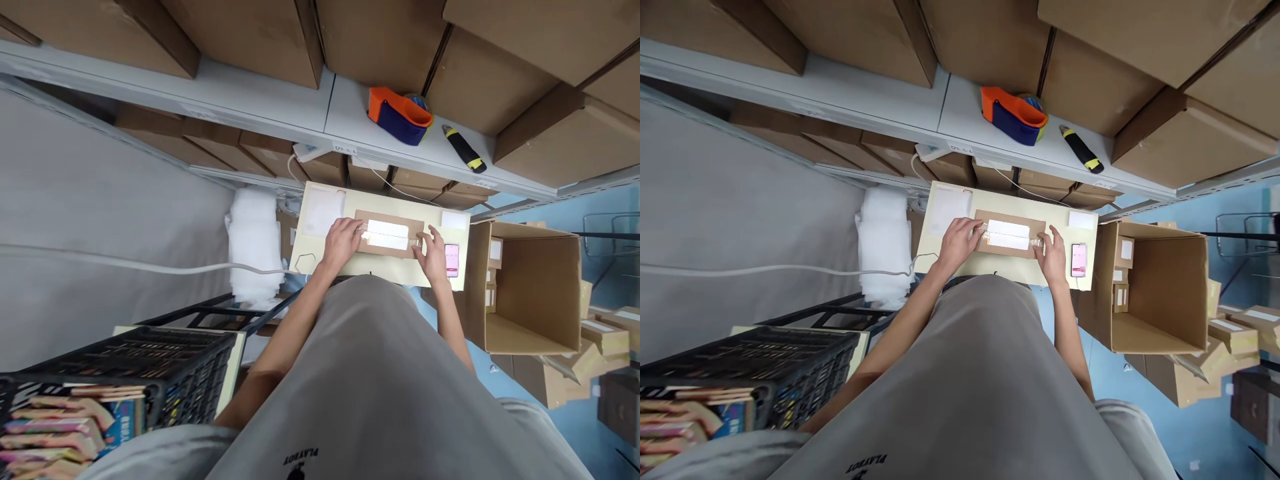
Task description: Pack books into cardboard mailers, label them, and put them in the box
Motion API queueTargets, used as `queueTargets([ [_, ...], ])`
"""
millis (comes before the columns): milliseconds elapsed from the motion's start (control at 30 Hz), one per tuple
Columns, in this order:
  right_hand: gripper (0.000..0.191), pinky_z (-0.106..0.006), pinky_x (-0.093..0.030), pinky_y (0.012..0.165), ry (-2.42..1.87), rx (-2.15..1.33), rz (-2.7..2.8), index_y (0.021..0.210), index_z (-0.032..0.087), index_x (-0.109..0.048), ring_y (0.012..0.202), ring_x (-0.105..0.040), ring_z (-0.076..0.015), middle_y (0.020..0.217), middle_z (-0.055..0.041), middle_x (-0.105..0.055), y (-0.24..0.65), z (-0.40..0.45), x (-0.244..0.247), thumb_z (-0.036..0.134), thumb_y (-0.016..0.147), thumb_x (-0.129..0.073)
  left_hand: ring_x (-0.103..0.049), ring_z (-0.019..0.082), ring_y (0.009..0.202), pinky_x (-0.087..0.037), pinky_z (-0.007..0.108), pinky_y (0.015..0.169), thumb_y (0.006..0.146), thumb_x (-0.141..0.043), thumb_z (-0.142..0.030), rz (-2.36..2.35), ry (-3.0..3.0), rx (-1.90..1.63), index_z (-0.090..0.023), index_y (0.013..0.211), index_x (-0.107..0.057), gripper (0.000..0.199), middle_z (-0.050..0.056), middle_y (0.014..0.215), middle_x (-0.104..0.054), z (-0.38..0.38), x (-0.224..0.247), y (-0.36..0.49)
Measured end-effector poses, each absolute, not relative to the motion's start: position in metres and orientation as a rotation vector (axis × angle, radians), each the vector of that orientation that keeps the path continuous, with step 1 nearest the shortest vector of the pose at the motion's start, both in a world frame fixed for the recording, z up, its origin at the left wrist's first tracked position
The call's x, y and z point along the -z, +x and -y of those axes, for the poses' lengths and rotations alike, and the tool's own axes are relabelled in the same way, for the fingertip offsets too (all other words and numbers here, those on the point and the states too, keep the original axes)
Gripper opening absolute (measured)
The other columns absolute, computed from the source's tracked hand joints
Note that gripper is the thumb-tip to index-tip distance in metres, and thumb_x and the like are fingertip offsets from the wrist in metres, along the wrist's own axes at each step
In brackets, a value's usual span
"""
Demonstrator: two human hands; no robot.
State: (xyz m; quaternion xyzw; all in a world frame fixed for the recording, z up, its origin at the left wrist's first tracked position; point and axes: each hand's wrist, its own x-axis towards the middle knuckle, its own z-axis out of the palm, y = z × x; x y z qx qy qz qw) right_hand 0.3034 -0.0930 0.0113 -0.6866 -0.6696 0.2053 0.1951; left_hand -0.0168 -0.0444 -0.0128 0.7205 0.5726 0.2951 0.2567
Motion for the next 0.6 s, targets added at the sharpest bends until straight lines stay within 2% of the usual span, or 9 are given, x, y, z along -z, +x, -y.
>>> queueTargets([
  [100, 0.036, -0.062, -0.051, 0.127, -1.898, -0.599, 1.786, 0.130, 0.023, -0.076, 0.158, -0.057, -0.0384, 0.171, -0.0215, -0.058, 0.298, 0.093, 0.000, 0.050, 0.111, -0.060, -0.071, 0.031, 0.118, -0.061, 0.046, 0.108, 0.111, -0.060, -0.029, -1.592, 1.847, -0.858, -0.024, 0.125, -0.084, 0.028, 0.013, 0.122, -0.076, 0.048, 0.030, -0.013],
  [167, 0.041, -0.057, -0.057, 0.120, -1.864, -0.622, 1.643, 0.124, 0.022, -0.076, 0.156, -0.060, -0.0370, 0.164, -0.0226, -0.065, 0.290, 0.090, 0.009, 0.055, 0.112, -0.056, -0.071, 0.031, 0.119, -0.061, 0.047, 0.109, 0.111, -0.060, -0.029, -1.605, 1.758, -0.931, -0.025, 0.120, -0.085, 0.027, 0.012, 0.120, -0.075, 0.048, 0.040, -0.009],
  [233, 0.046, -0.050, -0.062, 0.109, -1.854, -0.636, 1.476, 0.119, 0.022, -0.076, 0.152, -0.064, -0.0360, 0.156, -0.0233, -0.071, 0.282, 0.086, 0.017, 0.060, 0.112, -0.050, -0.070, 0.030, 0.120, -0.061, 0.047, 0.111, 0.112, -0.060, -0.032, -1.588, 1.645, -1.012, -0.024, 0.123, -0.083, 0.027, 0.012, 0.120, -0.074, 0.045, 0.051, -0.005],
  [300, 0.053, -0.045, -0.063, 0.102, -1.907, -0.632, 1.342, 0.125, 0.021, -0.075, 0.140, -0.072, -0.0351, 0.151, -0.0227, -0.075, 0.277, 0.081, 0.021, 0.064, 0.111, -0.050, -0.071, 0.029, 0.121, -0.063, 0.047, 0.112, 0.111, -0.063, -0.038, -1.565, 1.495, -1.099, -0.023, 0.141, -0.076, 0.036, 0.014, 0.133, -0.071, 0.042, 0.062, -0.002],
  [367, 0.063, -0.044, -0.062, 0.099, -2.001, -0.636, 1.276, 0.146, 0.020, -0.070, 0.120, -0.079, -0.0330, 0.142, -0.0202, -0.080, 0.277, 0.076, 0.023, 0.068, 0.108, -0.053, -0.072, 0.029, 0.127, -0.064, 0.047, 0.112, 0.109, -0.067, -0.046, -1.527, 1.340, -1.162, -0.022, 0.159, -0.064, 0.055, 0.018, 0.152, -0.063, 0.039, 0.074, 0.000],
  [433, 0.074, -0.043, -0.061, 0.096, -2.072, -0.677, 1.285, 0.161, 0.020, -0.061, 0.105, -0.080, -0.0316, 0.128, -0.0164, -0.085, 0.279, 0.074, 0.022, 0.070, 0.108, -0.051, -0.070, 0.032, 0.137, -0.064, 0.049, 0.116, 0.108, -0.067, -0.055, -1.447, 1.214, -1.172, -0.021, 0.163, -0.058, 0.065, 0.021, 0.162, -0.059, 0.037, 0.084, 0.001],
  [500, 0.077, -0.043, -0.061, 0.094, -2.097, -0.730, 1.339, 0.160, 0.018, -0.065, 0.100, -0.080, -0.0329, 0.118, -0.0147, -0.087, 0.282, 0.072, 0.019, 0.072, 0.110, -0.045, -0.068, 0.034, 0.146, -0.062, 0.052, 0.121, 0.107, -0.067, -0.063, -1.352, 1.134, -1.149, -0.019, 0.162, -0.060, 0.071, 0.022, 0.163, -0.062, 0.036, 0.091, -0.001],
  [600, 0.078, -0.046, -0.061, 0.096, -2.065, -0.779, 1.381, 0.151, 0.018, -0.072, 0.105, -0.079, -0.0359, 0.122, -0.0162, -0.087, 0.285, 0.072, 0.013, 0.076, 0.110, -0.040, -0.067, 0.035, 0.148, -0.062, 0.053, 0.122, 0.102, -0.071, -0.071, -1.282, 1.096, -1.129, -0.019, 0.160, -0.061, 0.078, 0.021, 0.166, -0.063, 0.034, 0.098, -0.006],
])
